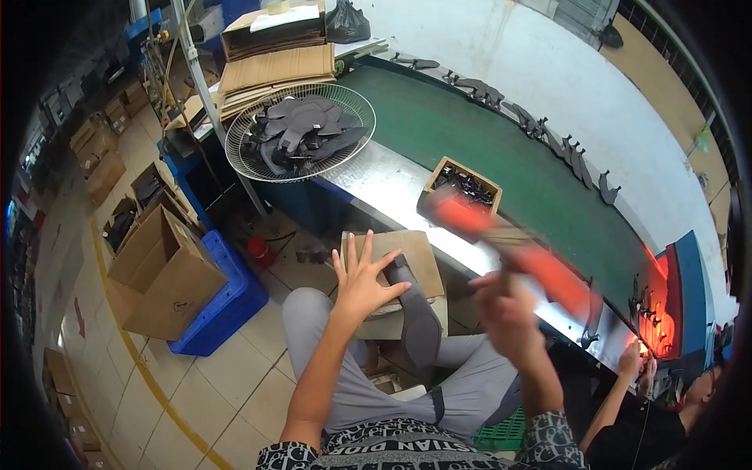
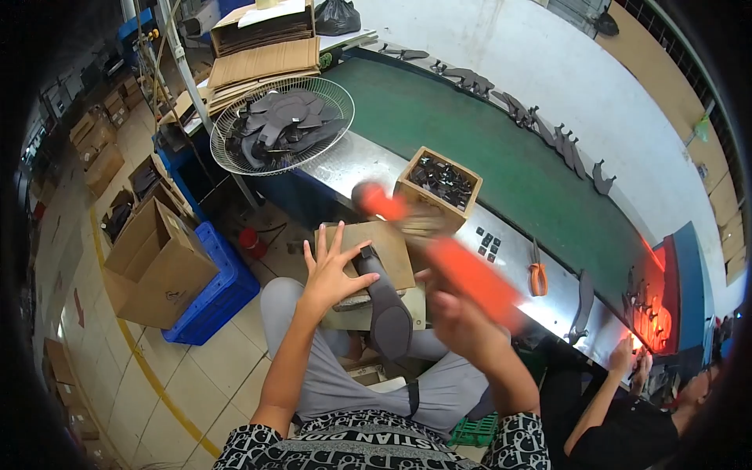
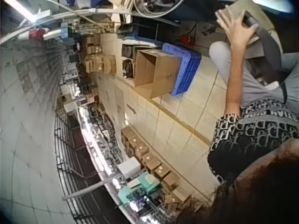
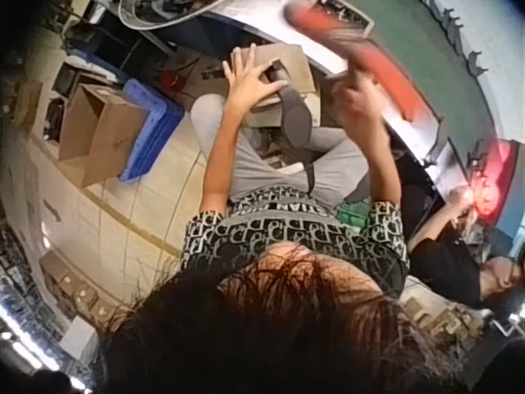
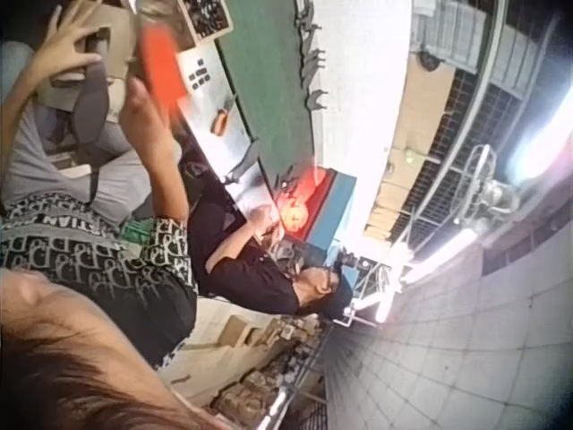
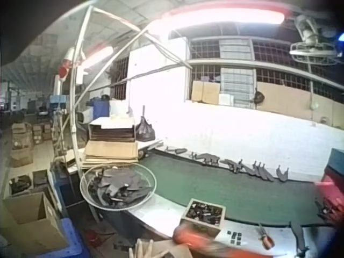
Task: Manually assemble and secure components of a shoe upper using tools.
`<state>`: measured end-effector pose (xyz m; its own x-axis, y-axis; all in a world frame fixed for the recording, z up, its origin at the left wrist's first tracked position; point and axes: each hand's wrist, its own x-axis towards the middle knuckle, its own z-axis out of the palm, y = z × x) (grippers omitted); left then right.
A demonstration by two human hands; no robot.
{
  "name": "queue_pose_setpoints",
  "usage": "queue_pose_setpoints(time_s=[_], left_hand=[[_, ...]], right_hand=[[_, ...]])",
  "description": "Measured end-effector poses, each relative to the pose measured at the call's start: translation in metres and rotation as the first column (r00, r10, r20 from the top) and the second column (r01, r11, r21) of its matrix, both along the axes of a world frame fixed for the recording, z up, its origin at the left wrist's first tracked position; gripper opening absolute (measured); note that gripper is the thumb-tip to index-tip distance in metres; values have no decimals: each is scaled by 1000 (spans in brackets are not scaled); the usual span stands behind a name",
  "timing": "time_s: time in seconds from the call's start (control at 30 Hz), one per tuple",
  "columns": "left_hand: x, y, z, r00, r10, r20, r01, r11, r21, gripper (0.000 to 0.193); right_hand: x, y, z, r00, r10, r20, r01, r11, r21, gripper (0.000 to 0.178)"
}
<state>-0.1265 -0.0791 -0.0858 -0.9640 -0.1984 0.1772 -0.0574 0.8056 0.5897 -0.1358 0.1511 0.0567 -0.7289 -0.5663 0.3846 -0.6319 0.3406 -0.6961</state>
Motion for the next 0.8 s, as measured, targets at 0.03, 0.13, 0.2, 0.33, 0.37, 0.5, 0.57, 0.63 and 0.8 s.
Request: queue_pose_setpoints(time_s=[0.03, 0.13, 0.2, 0.33, 0.37, 0.5, 0.57, 0.63, 0.8], left_hand=[[-1, 1, -2, 1000, 1, 1, -1, 1000, 1, 66], [-5, -2, -4, 997, 2, 81, 2, 999, -51, 65], [6, -1, -4, 1000, -25, -13, 24, 998, -55, 55], [11, -1, -11, 922, -221, -319, 245, 969, 37, 31], [20, 7, 0, 920, -233, -314, 258, 966, 38, 31], [74, 31, 62, 873, -454, -176, 484, 773, 410, 28], [99, 42, 75, 856, -485, -180, 496, 673, 548, 28], [114, 48, 92, 862, -495, -112, 431, 597, 677, 27], [135, 56, 100, 873, -487, 34, 175, 376, 910, 27]], right_hand=[[-8, -5, -25, 999, 17, -51, -11, 993, 115, 35], [-16, -12, -41, 992, -76, 99, 53, 974, 222, 21], [-9, 0, -21, 995, -102, -11, 102, 986, 133, 19], [-7, 18, -4, 985, -153, 83, 152, 988, 19, 30], [-8, 23, -2, 981, -145, 128, 146, 989, 5, 28], [-13, 24, -15, 984, -141, 109, 140, 990, 14, 21], [-17, 14, -22, 996, -72, 52, 70, 997, 36, 24], [-24, 9, -37, 997, -30, 71, 24, 996, 87, 32], [-27, -4, -86, 996, -45, -70, 65, 947, 314, 40]])
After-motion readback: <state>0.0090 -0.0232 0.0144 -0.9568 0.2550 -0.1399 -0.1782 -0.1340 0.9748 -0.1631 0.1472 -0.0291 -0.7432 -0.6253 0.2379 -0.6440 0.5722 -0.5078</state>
